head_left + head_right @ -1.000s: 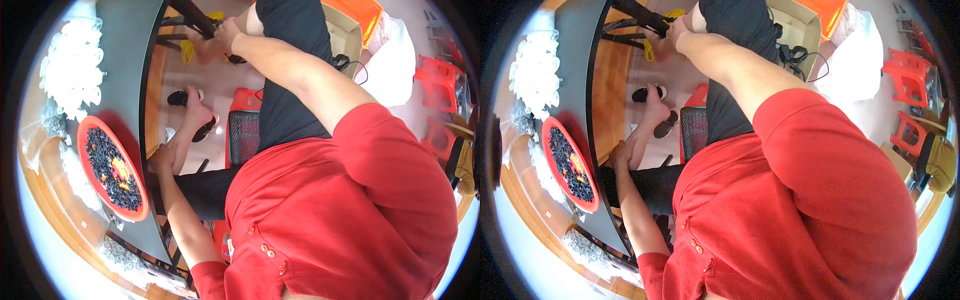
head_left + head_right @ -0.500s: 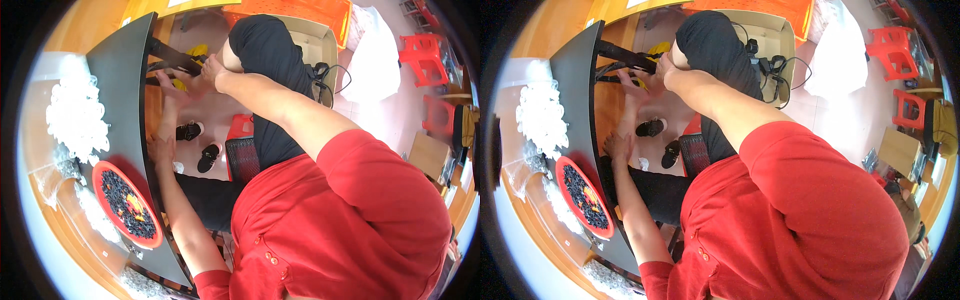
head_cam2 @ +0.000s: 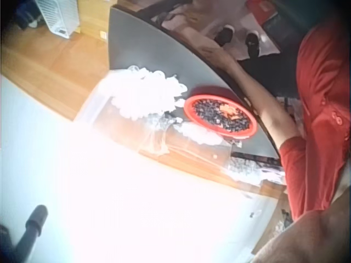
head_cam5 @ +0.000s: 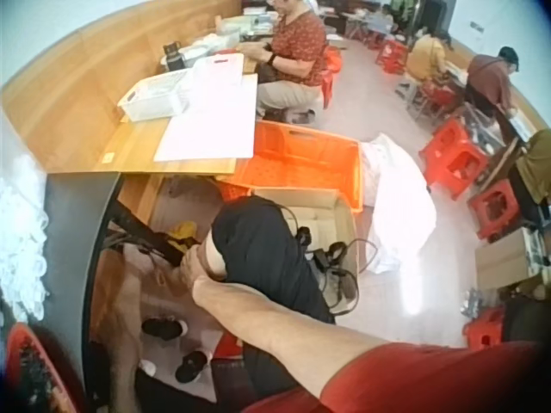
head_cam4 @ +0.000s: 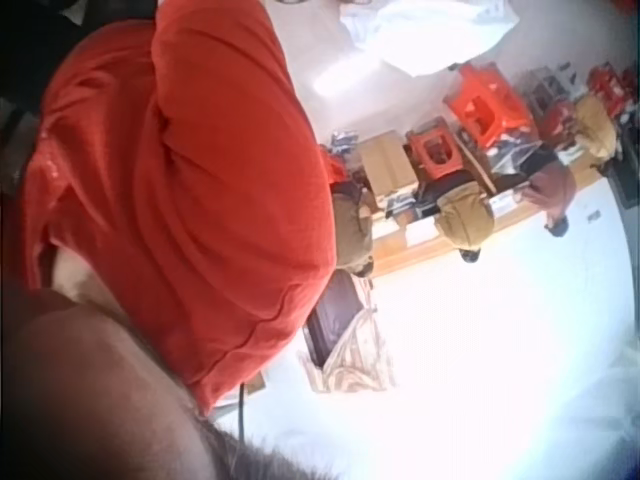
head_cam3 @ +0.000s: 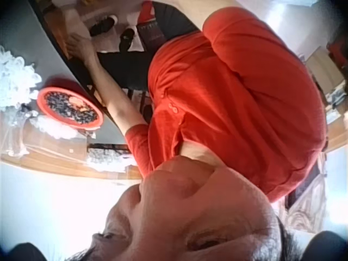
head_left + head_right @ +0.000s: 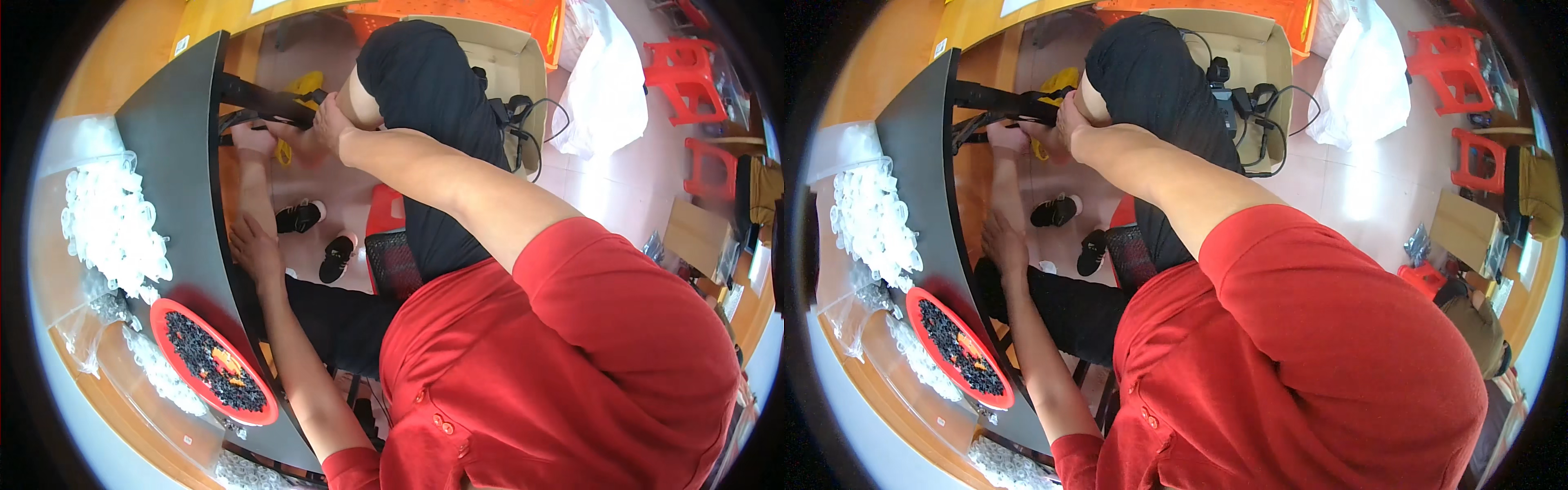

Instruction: Sorting small components into a container for shoe manufacturing.

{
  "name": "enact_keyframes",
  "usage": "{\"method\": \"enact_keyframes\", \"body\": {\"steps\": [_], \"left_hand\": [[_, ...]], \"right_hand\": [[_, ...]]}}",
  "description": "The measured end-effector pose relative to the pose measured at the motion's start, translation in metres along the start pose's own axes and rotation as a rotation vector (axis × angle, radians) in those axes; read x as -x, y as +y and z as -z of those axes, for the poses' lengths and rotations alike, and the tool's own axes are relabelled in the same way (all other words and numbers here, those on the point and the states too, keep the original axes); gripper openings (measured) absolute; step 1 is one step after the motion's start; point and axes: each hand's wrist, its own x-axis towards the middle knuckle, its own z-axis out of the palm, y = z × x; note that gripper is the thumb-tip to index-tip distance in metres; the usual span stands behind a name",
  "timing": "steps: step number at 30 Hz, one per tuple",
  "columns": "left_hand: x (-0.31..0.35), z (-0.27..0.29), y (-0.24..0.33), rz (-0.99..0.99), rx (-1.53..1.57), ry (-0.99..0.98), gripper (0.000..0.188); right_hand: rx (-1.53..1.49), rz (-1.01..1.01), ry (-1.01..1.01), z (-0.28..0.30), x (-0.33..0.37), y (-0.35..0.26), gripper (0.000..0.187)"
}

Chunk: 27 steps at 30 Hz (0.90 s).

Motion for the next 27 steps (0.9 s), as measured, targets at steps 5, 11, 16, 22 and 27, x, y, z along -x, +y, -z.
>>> {"method": "enact_keyframes", "body": {"steps": [5, 11, 16, 22, 27], "left_hand": [[0.005, 0.010, -0.001, -0.041, 0.073, 0.037, 0.070], [0.034, 0.041, 0.004, -0.261, 0.329, 0.045, 0.047], [0.078, 0.063, 0.014, -0.319, 0.753, 0.080, 0.027], [0.163, 0.113, 0.011, -0.269, 0.831, 0.147, 0.021], [0.224, 0.184, -0.017, -0.258, 0.801, 0.413, 0.013]], "right_hand": [[0.107, 0.098, -0.073, 0.006, -0.004, -0.007, 0.056], [0.156, 0.069, 0.010, -0.018, -0.007, -0.003, 0.052], [0.262, 0.080, 0.066, -0.021, 0.014, -0.026, 0.049], [-0.247, 0.502, -0.070, -0.006, 0.024, -0.065, 0.027], [-0.673, 0.755, 0.265, 0.042, 0.085, -0.030, 0.021]]}}
